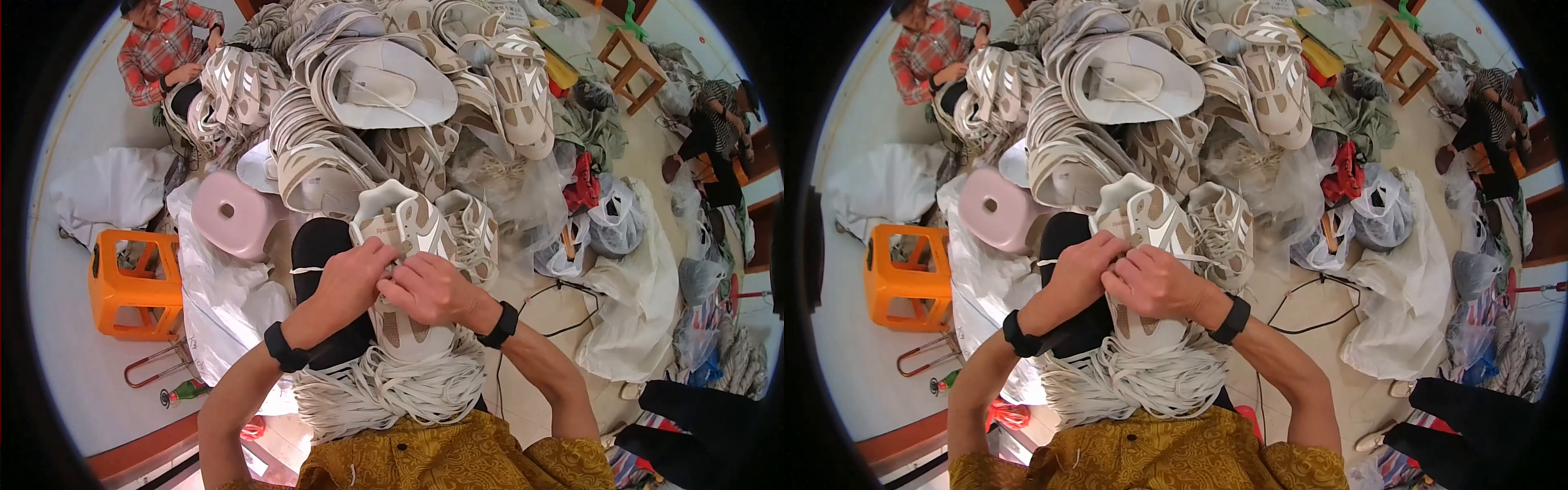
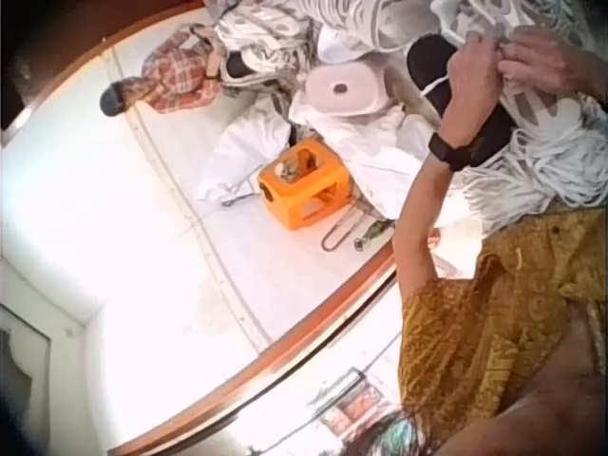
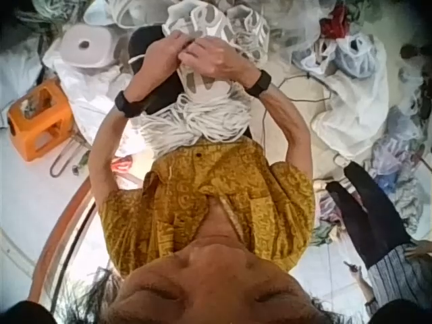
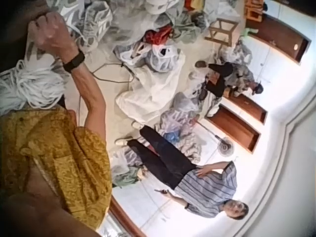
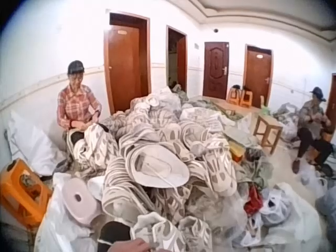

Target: The recorder is lacing a white athletic shoe while sitting on the floor in a shoe manufacturing facility.

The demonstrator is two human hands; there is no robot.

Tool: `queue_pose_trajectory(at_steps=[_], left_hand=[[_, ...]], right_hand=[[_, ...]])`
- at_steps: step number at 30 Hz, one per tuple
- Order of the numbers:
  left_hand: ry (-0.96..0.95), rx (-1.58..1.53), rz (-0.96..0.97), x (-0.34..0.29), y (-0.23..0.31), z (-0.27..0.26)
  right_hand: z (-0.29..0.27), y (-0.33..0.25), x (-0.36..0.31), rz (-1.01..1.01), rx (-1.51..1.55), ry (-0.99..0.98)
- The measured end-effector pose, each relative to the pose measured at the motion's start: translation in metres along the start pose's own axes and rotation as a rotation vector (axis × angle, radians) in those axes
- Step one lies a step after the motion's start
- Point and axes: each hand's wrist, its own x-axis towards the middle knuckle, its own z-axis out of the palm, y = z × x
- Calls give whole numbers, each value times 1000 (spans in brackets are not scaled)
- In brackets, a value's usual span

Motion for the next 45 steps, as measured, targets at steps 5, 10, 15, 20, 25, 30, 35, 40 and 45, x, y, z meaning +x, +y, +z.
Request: queue_pose_trajectory(at_steps=[5,10,15,20,25,30,35,40,45], left_hand=[[130,-51,-78,-11,22,4],[-19,-207,-258,-7,28,19],[-111,-116,-282,1,29,16],[-189,-448,-377,1,30,5],[-162,-494,-441,5,31,11],[-194,-569,-552,2,30,20],[-41,-298,-258,-3,33,34],[-69,-251,-282,-6,39,27],[101,-196,-185,-10,18,9]], right_hand=[[-3,12,-27,59,19,11],[-4,2,-28,145,74,110],[0,2,-33,348,226,91],[-1,9,-34,382,238,29],[1,4,-31,246,42,190],[5,1,-49,477,184,166],[-24,7,-35,707,506,5],[-19,20,-19,656,529,-248],[-22,27,-13,593,406,-440]])
